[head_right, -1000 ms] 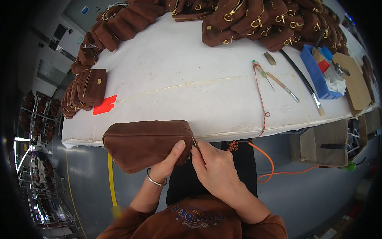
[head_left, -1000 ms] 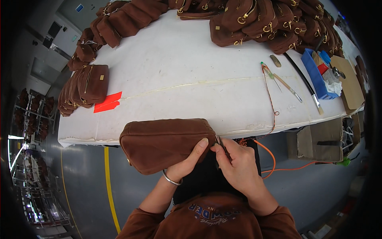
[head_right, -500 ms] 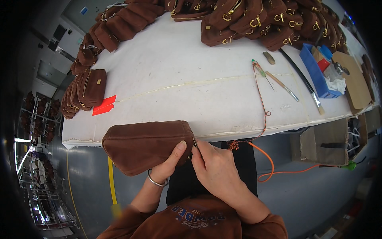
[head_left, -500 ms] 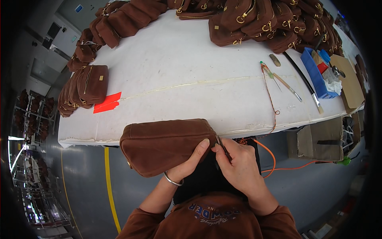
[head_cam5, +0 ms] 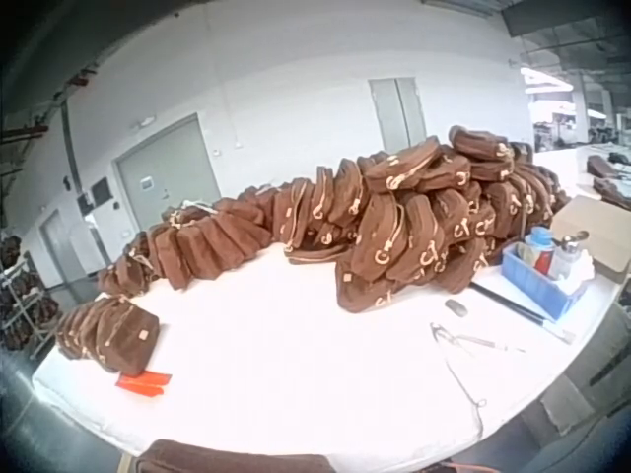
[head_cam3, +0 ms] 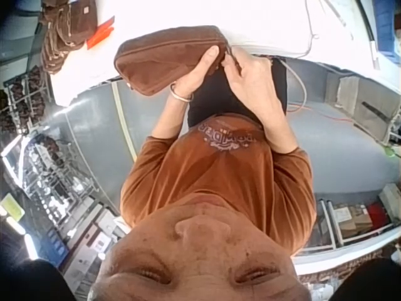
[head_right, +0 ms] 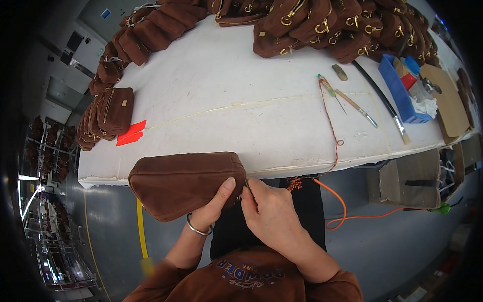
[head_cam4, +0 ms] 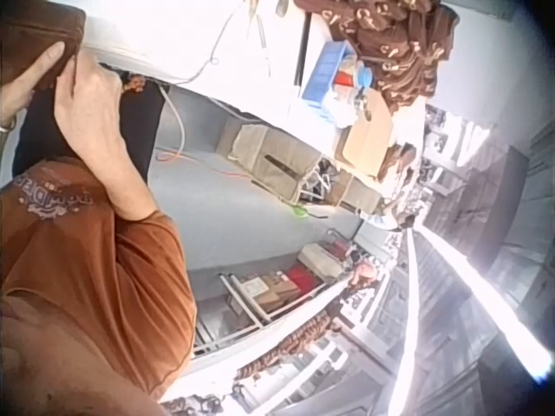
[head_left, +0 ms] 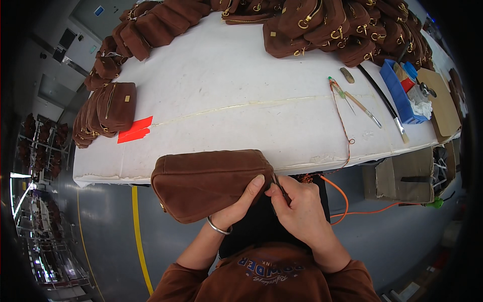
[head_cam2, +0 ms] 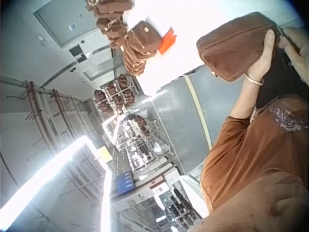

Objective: Inspecting, cleaning, and marking small brown leather bags at a finishing station.

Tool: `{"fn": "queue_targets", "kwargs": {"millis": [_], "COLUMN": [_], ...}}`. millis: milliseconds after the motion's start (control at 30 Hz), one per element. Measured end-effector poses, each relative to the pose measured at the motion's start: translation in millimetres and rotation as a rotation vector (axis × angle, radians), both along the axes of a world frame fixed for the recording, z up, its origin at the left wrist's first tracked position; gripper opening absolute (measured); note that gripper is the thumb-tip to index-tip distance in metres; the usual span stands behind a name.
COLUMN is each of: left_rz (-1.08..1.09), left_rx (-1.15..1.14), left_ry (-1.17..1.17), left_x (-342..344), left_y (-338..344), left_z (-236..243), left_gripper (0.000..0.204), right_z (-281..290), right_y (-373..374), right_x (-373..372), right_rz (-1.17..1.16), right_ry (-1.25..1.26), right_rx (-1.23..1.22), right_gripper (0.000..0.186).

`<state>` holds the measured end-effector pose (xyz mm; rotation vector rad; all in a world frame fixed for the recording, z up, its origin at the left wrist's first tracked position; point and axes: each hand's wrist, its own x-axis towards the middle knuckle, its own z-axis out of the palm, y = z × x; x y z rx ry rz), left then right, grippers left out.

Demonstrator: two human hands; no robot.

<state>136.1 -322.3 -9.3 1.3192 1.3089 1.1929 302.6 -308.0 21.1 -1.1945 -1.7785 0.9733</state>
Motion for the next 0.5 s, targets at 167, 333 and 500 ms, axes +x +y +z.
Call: {"fn": "queue_targets", "kwargs": {"millis": [167,333,500], "left_rz": [0.02,0.017,0.008], "left_rx": [0.004,0.003,0.004], "left_ry": [-0.017,-0.006,-0.024], "left_x": [0.8,-0.3,1.8], "left_y": [0.1,0.4,0.4], "left_z": [-1.8,-3.2,-1.5], "left_gripper": [0.024,0.025,0.024], "right_z": [-0.7,-0.9,-3.8], "right_y": [-1.1,-2.6,-1.1], "right_x": [0.2,1.2,1.5], "right_rz": [0.006,-0.006,-0.06], "right_ry": [0.01,0.072,0.065], "right_rx": [-0.025,-0.111,-0.015], "right_gripper": [0.012,0.011,0.015]}}
